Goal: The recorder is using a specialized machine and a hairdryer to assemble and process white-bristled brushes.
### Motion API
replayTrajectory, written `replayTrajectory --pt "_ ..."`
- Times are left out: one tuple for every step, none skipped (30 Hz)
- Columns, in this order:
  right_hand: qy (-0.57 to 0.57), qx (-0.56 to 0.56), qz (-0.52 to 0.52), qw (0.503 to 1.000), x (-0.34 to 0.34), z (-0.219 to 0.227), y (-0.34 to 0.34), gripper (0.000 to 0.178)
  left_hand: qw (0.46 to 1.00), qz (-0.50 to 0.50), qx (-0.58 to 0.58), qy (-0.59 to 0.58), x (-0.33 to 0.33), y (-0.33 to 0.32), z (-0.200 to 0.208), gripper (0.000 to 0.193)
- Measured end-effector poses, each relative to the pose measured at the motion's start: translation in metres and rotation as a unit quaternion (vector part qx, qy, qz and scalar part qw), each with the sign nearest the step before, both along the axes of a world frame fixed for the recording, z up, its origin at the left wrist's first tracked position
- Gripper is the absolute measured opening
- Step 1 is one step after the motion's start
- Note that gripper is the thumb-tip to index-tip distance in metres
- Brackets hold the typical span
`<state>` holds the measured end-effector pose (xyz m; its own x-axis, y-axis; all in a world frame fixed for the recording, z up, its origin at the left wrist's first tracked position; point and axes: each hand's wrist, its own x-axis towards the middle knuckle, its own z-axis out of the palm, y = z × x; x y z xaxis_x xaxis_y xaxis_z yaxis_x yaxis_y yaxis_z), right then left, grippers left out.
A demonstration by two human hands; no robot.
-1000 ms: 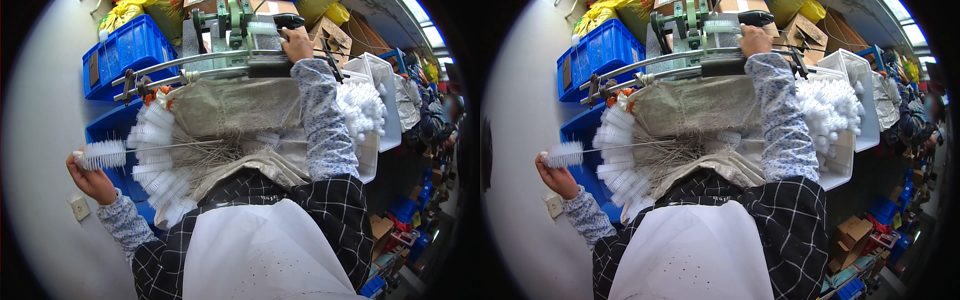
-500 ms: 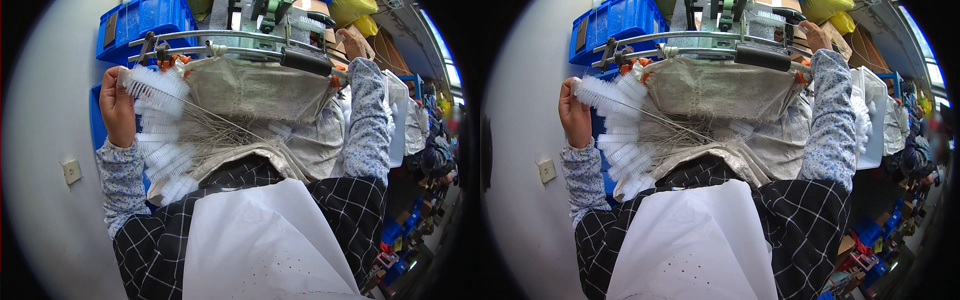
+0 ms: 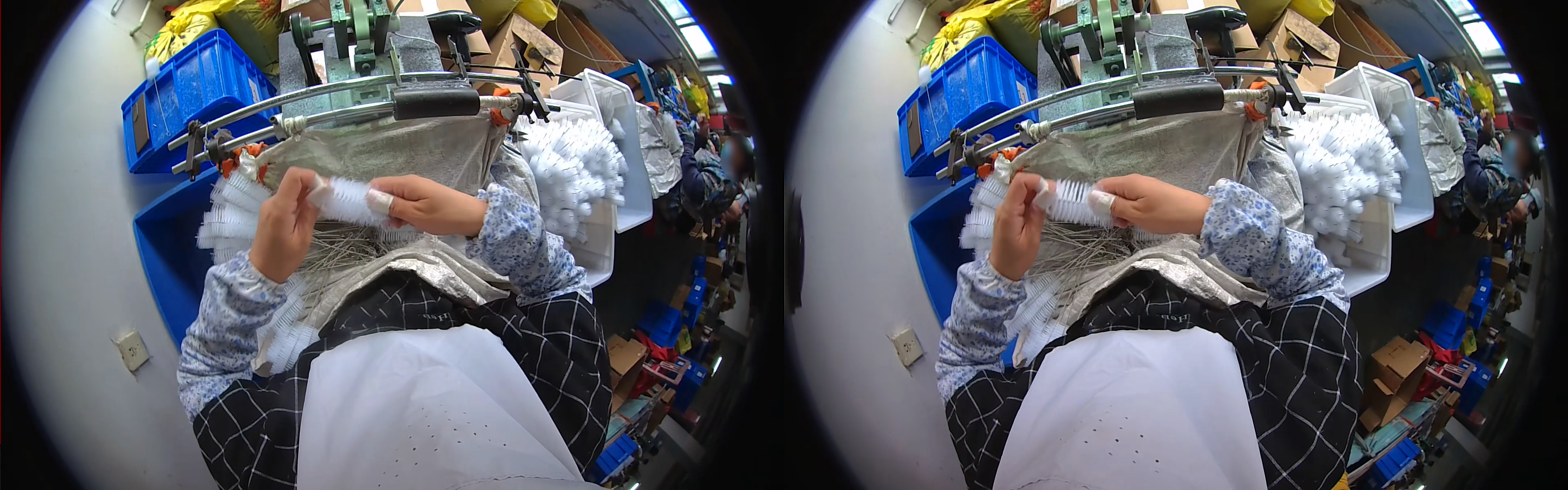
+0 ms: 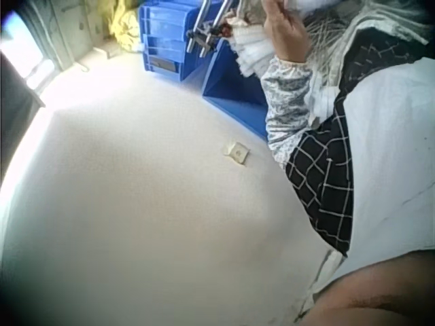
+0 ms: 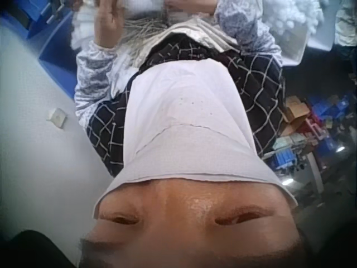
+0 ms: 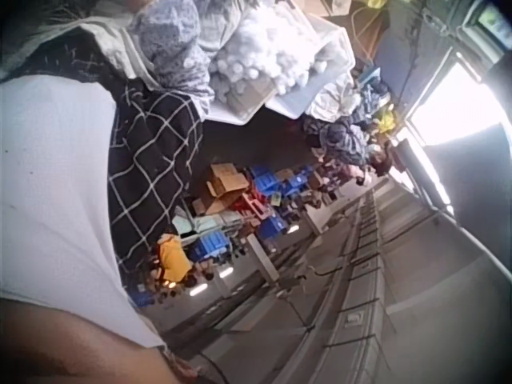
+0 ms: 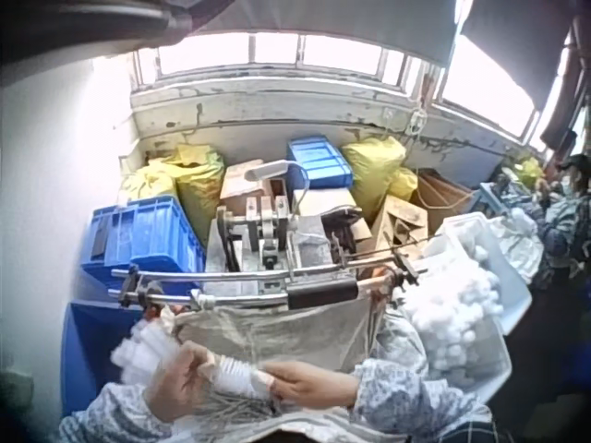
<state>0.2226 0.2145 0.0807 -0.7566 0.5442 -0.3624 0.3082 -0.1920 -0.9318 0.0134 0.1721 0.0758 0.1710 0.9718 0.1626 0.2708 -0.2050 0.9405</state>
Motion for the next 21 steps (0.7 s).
replayTrajectory --pt "0.001 0.044 0.000 0.999 0.000 -0.007 0.003 0.020 0.998 -0.026 -0.041 0.027 -0.010 0.000 0.004 0.012" --pt "-0.096 0.150 -0.037 0.983 0.006 -0.013 0.018 0.020 0.994 -0.045 -0.084 0.056 -0.024 -0.001 0.004 0.014" --pt "-0.192 0.255 -0.072 0.945 0.016 -0.014 0.041 0.021 0.995 0.008 -0.042 0.093 -0.047 -0.005 -0.004 0.021" --pt "-0.234 0.366 -0.152 0.887 0.024 -0.018 0.065 0.021 0.987 0.064 -0.043 0.142 -0.071 -0.008 -0.005 0.027" --pt "-0.272 0.469 -0.230 0.808 0.033 -0.021 0.089 0.023 0.971 0.134 -0.021 0.198 -0.087 -0.014 -0.012 0.026" --pt "-0.331 0.535 -0.233 0.742 0.051 -0.030 0.114 0.023 0.946 0.128 0.018 0.299 -0.100 -0.015 -0.018 0.021" --pt "-0.382 0.594 -0.232 0.669 0.062 -0.042 0.133 0.023 0.946 0.125 0.022 0.299 -0.107 -0.018 -0.024 0.021" --pt "-0.379 0.595 -0.233 0.669 0.062 -0.048 0.143 0.023 0.947 0.097 -0.029 0.304 -0.115 -0.025 -0.030 0.018" --pt "-0.390 0.595 -0.230 0.664 0.062 -0.054 0.152 0.024 0.946 0.069 -0.081 0.308 -0.119 -0.029 -0.034 0.014" --pt "-0.402 0.594 -0.226 0.659 0.060 -0.056 0.156 0.025 0.950 0.103 -0.084 0.283 -0.117 -0.033 -0.036 0.010" --pt "-0.402 0.594 -0.226 0.659 0.059 -0.058 0.161 0.025 0.950 0.104 -0.084 0.283 -0.116 -0.034 -0.037 0.010" --pt "-0.408 0.589 -0.221 0.661 0.057 -0.059 0.164 0.025 0.954 0.136 -0.090 0.250 -0.116 -0.034 -0.038 0.010" --pt "-0.415 0.585 -0.216 0.663 0.055 -0.059 0.166 0.025 0.957 0.168 -0.097 0.216 -0.116 -0.034 -0.039 0.010" --pt "-0.410 0.586 -0.210 0.667 0.053 -0.057 0.166 0.025 0.957 0.167 -0.097 0.216 -0.117 -0.034 -0.040 0.010" --pt "-0.410 0.586 -0.210 0.666 0.053 -0.057 0.166 0.025 0.957 0.152 -0.114 0.218 -0.119 -0.033 -0.041 0.010" --pt "-0.398 0.584 -0.213 0.675 0.053 -0.058 0.166 0.024 0.957 0.137 -0.131 0.221 -0.120 -0.033 -0.041 0.010" --pt "-0.385 0.582 -0.215 0.684 0.053 -0.058 0.167 0.024 0.957 0.137 -0.131 0.220 -0.119 -0.033 -0.041 0.010" --pt "-0.385 0.582 -0.215 0.684 0.053 -0.059 0.168 0.024 0.956 0.137 -0.125 0.228 -0.118 -0.032 -0.039 0.010" --pt "-0.387 0.582 -0.212 0.683 0.052 -0.060 0.168 0.024 0.955 0.136 -0.119 0.236 -0.118 -0.031 -0.037 0.010" --pt "-0.388 0.583 -0.209 0.682 0.052 -0.060 0.168 0.023 0.955 0.136 -0.118 0.236 -0.118 -0.032 -0.036 0.010" --pt "-0.388 0.584 -0.209 0.682 0.052 -0.059 0.168 0.023 0.955 0.160 -0.107 0.226 -0.119 -0.033 -0.034 0.010"
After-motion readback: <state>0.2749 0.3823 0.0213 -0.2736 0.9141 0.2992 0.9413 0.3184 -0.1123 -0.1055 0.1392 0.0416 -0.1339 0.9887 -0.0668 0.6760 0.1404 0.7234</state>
